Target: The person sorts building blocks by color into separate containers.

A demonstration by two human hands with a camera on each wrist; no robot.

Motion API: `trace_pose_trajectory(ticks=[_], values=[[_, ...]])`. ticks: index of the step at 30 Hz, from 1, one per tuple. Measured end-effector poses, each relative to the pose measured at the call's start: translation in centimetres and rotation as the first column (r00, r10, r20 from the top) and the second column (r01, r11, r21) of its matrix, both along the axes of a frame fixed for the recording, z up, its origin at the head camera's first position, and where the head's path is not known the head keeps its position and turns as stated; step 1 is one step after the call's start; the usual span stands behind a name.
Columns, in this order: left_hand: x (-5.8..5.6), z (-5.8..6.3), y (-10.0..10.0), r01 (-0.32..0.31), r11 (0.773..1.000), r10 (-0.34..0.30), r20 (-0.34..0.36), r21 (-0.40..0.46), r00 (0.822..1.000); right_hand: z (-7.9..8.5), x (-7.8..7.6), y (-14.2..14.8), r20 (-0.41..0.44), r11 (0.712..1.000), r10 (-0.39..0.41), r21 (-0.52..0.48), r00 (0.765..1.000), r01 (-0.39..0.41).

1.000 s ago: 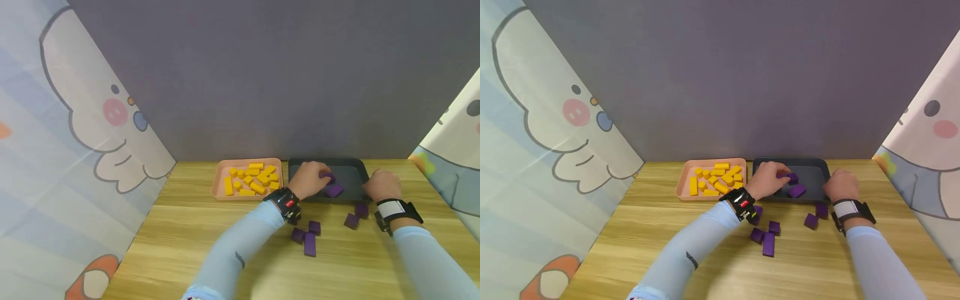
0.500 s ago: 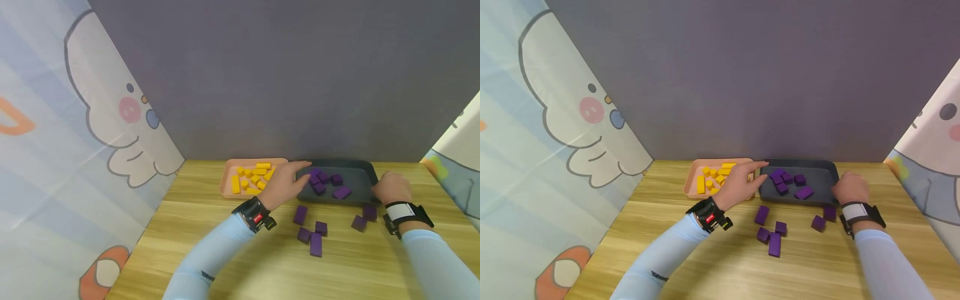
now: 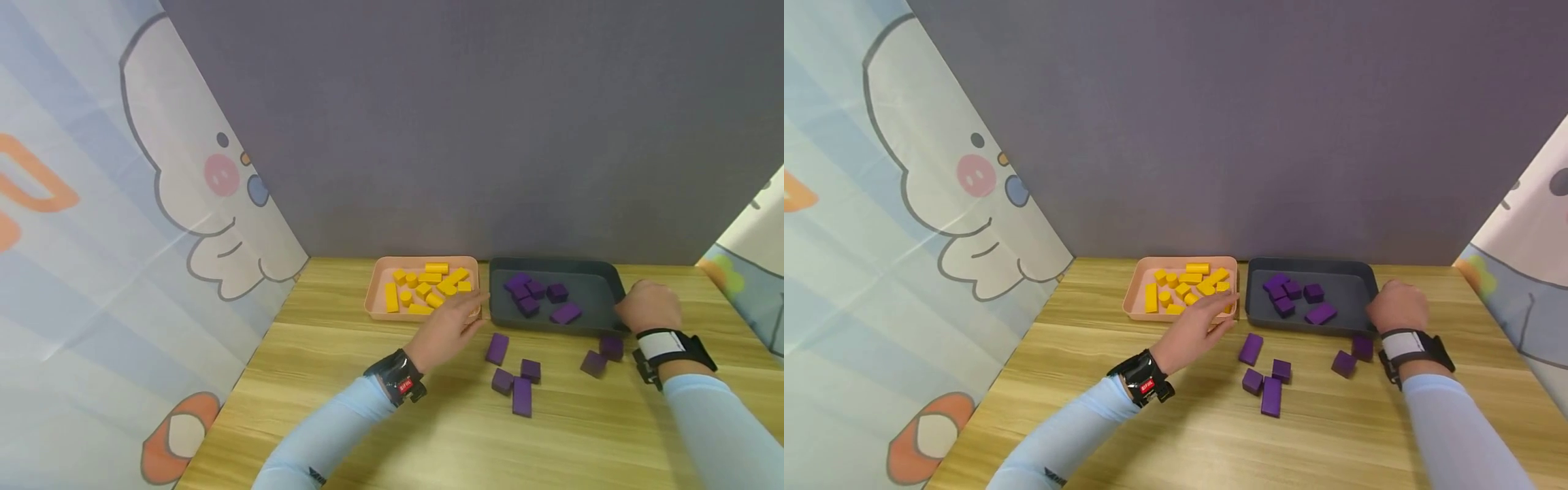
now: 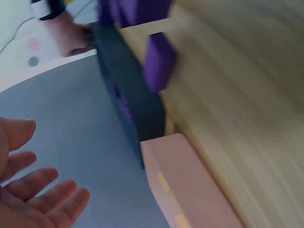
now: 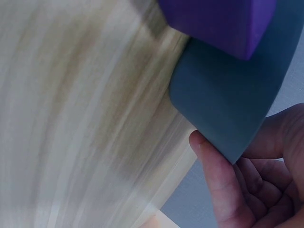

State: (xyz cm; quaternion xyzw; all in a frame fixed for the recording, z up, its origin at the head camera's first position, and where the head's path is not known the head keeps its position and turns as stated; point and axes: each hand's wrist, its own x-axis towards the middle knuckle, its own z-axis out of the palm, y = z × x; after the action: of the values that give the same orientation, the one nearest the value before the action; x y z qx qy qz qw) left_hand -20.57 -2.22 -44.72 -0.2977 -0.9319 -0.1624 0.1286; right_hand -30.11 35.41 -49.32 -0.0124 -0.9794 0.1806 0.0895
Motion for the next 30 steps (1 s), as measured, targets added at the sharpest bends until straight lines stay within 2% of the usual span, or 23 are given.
trace_pose_trajectory(ticks=[4,10,13,17,20,26,30], values=[[0.0,-1.0,0.2,0.088,0.984,-0.084,0.037,-0.154,0.996,0.0,0.0,0.1,0.013,1.0,-0.01,0.002,1.0,0.01],[-0.5,-2.4,0.9,0.213,0.913,-0.185,0.113,-0.347,0.976,0.1,0.1,0.1,0.017,1.0,-0.017,-0.001,1.0,0.017],[-0.8,-2.9,1.3,0.24,0.888,-0.186,0.172,-0.392,0.967,0.0,0.0,0.1,0.021,1.0,-0.025,0.005,0.999,0.025],[-1.1,-3.3,1.7,0.256,0.879,-0.151,0.274,-0.402,0.95,-0.1,-0.1,0.0,0.017,0.999,-0.03,0.017,0.999,0.03],[-1.4,-3.6,2.0,0.255,0.869,-0.127,0.307,-0.423,0.943,0.0,-0.1,-0.1,0.009,1.0,-0.023,0.02,1.0,0.023],[-1.8,-4.1,2.2,0.238,0.85,-0.107,0.289,-0.47,0.951,0.1,0.0,-0.2,0.013,1.0,-0.019,0.012,1.0,0.019],[-1.6,-4.1,2.2,0.224,0.841,-0.122,0.23,-0.493,0.965,0.0,-0.1,-0.2,0.015,0.999,-0.03,0.011,0.999,0.03]])
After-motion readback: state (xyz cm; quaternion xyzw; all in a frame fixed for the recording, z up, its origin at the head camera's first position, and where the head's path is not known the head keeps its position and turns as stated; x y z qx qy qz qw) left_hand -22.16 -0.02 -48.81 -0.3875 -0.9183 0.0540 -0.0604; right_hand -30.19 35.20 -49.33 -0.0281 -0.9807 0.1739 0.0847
